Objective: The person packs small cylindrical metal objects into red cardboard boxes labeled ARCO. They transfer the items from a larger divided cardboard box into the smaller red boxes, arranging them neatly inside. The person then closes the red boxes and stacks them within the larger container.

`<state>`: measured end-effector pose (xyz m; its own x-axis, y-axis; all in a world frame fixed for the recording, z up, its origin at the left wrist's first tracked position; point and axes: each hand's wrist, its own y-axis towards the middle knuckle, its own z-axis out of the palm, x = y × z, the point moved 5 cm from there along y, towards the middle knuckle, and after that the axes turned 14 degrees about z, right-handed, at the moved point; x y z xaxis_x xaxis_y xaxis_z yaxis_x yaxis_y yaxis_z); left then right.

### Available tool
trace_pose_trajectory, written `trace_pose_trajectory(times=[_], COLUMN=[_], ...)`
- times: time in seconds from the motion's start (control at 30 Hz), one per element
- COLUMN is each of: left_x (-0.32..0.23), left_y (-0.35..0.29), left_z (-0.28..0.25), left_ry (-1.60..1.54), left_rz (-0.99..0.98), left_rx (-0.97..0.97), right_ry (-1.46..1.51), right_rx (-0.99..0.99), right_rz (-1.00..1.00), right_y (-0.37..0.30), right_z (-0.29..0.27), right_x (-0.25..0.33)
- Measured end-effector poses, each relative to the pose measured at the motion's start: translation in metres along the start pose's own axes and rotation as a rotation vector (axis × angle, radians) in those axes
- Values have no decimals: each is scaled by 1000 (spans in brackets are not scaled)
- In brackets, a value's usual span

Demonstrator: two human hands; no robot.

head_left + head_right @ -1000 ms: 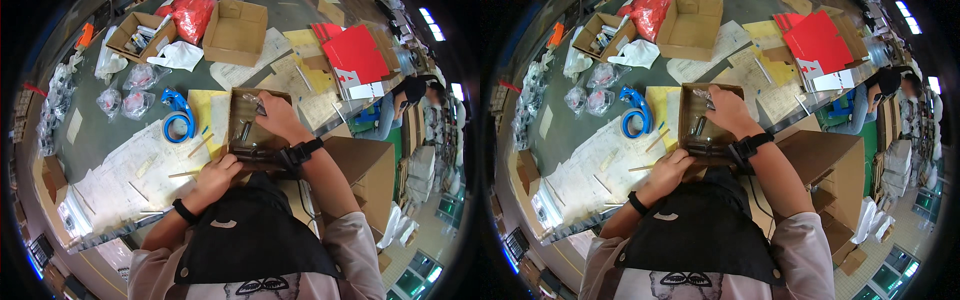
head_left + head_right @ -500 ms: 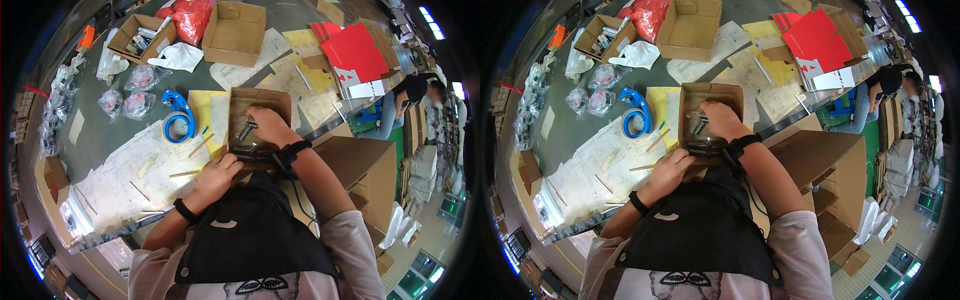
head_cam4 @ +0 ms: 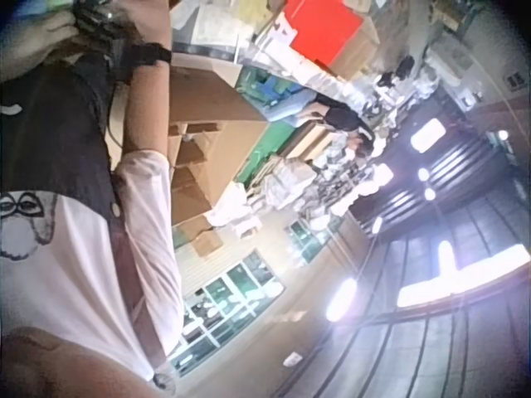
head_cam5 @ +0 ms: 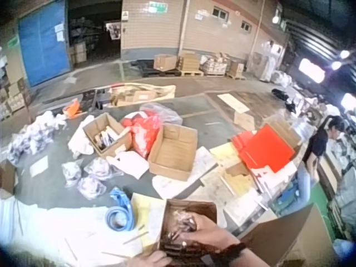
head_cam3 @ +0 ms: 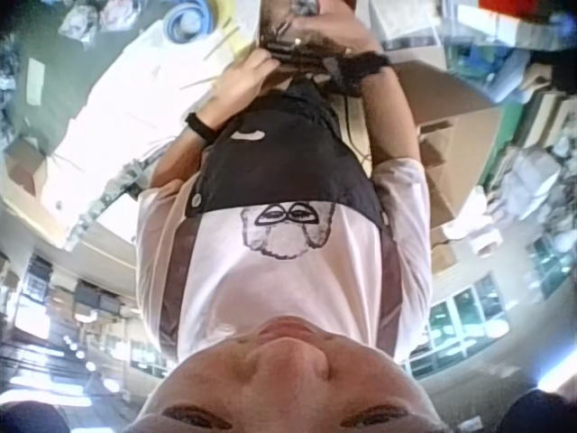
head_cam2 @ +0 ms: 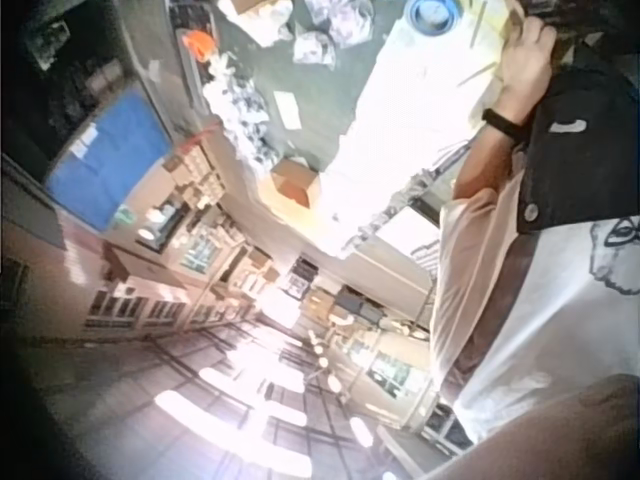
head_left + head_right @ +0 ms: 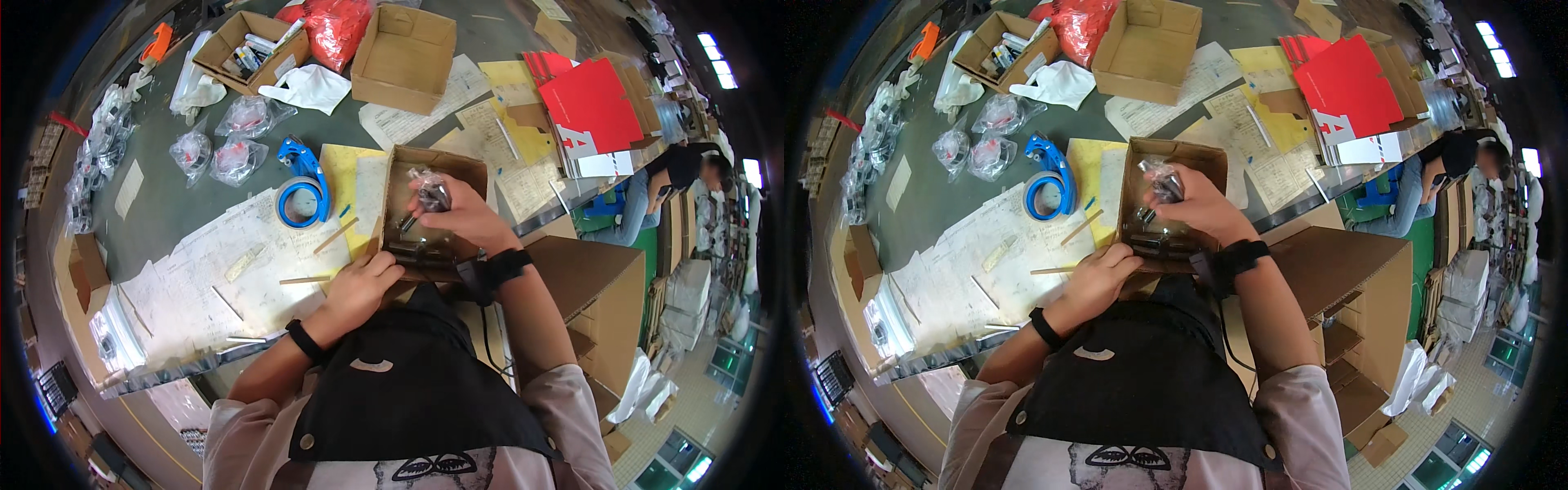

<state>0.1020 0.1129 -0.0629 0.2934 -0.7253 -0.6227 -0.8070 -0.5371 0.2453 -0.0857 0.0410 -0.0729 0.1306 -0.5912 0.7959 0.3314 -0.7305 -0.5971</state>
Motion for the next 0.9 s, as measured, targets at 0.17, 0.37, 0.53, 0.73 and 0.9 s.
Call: trace_pose_trajectory(times=[0.17, 0.37, 0.53, 0.73, 0.9], left_x=[1, 4, 2, 5, -6], left_y=[1, -3, 2, 0, 8], left_z=[2, 4, 2, 5, -15], left_ry=[26, 24, 27, 18, -31], left_rz=[15, 15, 34, 32, 60], left_rx=[40, 23, 25, 50, -44], right_ry=[-1116, -1289, -1176, -931, -372], right_rx=[-333, -483, -742, -879, -868], right_rz=[-367, 11, -87, -259, -207], right_y=[16, 32, 17, -38, -110], right_z=[35, 14, -16, -12, -16], right_x=[1, 7, 9, 51, 52])
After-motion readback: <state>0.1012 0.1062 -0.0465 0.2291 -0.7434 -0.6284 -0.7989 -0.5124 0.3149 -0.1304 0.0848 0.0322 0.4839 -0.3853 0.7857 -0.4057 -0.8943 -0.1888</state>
